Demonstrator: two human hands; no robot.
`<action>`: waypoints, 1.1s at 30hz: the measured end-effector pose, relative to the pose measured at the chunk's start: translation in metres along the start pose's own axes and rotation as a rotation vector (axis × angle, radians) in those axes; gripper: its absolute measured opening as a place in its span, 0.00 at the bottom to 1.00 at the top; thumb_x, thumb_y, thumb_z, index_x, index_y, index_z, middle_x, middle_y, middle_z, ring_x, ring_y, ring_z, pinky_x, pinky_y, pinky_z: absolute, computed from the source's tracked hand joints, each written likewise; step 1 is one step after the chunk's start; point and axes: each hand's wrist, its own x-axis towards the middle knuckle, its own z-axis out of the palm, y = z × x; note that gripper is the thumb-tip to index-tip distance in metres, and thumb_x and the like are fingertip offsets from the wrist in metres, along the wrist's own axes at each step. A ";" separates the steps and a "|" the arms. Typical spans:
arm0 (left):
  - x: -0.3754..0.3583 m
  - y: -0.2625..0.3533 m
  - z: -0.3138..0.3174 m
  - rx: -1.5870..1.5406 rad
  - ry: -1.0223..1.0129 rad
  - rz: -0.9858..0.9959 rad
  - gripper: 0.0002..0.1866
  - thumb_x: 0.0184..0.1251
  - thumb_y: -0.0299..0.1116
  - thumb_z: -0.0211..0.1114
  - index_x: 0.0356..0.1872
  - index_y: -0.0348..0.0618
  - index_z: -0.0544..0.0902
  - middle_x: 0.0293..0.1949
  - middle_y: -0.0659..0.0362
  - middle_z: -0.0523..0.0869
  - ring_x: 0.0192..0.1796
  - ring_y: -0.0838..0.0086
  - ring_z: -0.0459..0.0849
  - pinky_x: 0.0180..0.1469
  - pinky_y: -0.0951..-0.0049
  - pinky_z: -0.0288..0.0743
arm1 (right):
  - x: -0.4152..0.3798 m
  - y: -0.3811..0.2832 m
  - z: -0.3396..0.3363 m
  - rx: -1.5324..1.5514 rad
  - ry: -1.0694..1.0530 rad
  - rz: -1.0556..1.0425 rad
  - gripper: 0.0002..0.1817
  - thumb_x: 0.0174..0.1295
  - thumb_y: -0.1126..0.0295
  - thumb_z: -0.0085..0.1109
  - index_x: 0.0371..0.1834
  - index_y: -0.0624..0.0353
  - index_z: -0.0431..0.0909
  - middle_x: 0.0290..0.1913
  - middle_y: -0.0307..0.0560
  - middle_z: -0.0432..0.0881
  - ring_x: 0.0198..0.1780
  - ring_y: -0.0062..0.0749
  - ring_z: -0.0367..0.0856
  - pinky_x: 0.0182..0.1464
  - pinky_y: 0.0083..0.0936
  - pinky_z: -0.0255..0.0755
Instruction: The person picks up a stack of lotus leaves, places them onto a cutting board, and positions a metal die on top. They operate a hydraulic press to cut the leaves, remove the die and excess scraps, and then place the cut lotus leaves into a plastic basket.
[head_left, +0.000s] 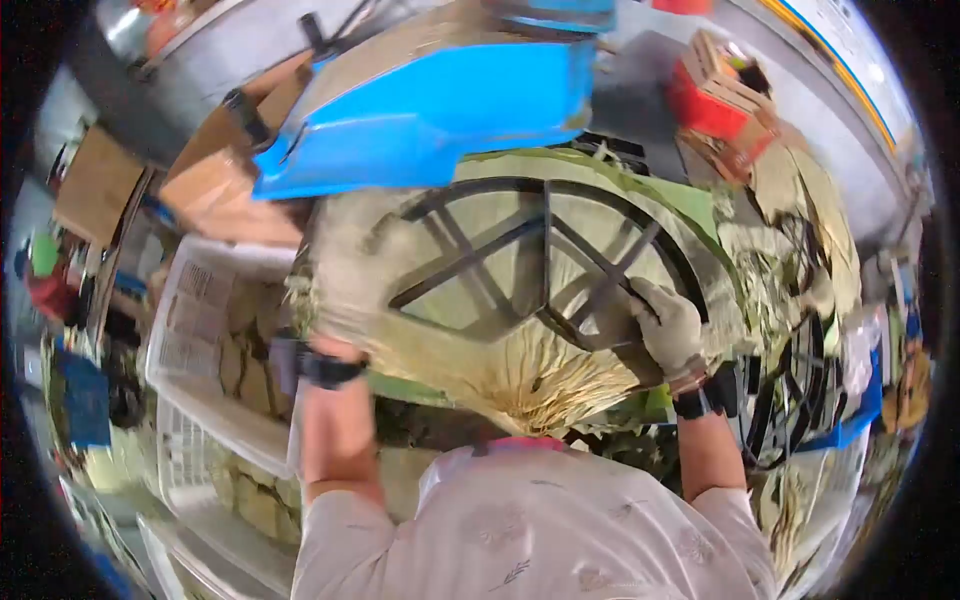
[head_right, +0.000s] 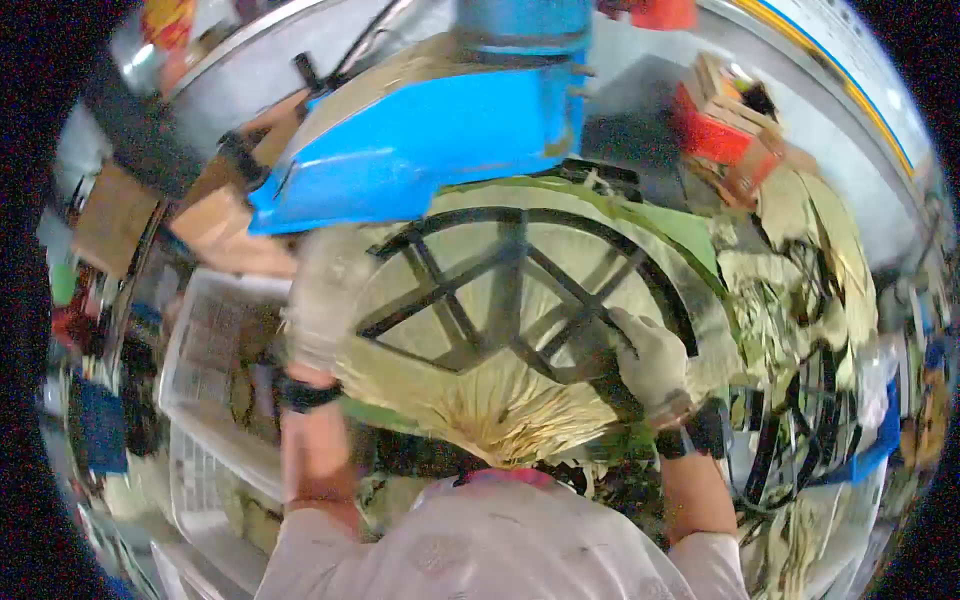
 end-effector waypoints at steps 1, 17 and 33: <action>0.014 -0.041 -0.024 0.056 0.205 -0.059 0.23 0.69 0.36 0.72 0.60 0.36 0.81 0.56 0.52 0.84 0.59 0.63 0.80 0.62 0.59 0.75 | 0.001 -0.002 -0.001 -0.005 0.025 0.042 0.18 0.62 0.70 0.65 0.57 0.51 0.86 0.47 0.53 0.88 0.46 0.55 0.87 0.48 0.41 0.81; 0.268 -0.226 -0.195 0.495 0.179 -0.131 0.24 0.78 0.47 0.58 0.50 0.32 0.87 0.43 0.52 0.89 0.45 0.64 0.87 0.51 0.63 0.78 | -0.005 0.006 0.005 -0.048 0.003 0.083 0.18 0.63 0.62 0.67 0.56 0.43 0.88 0.38 0.47 0.87 0.40 0.50 0.86 0.42 0.39 0.81; 0.053 0.027 -0.119 0.506 0.436 -0.238 0.21 0.78 0.40 0.59 0.51 0.29 0.87 0.48 0.43 0.90 0.44 0.59 0.88 0.51 0.58 0.79 | -0.005 0.001 0.001 -0.070 -0.030 0.111 0.16 0.67 0.58 0.63 0.57 0.42 0.87 0.43 0.46 0.88 0.46 0.48 0.87 0.46 0.40 0.81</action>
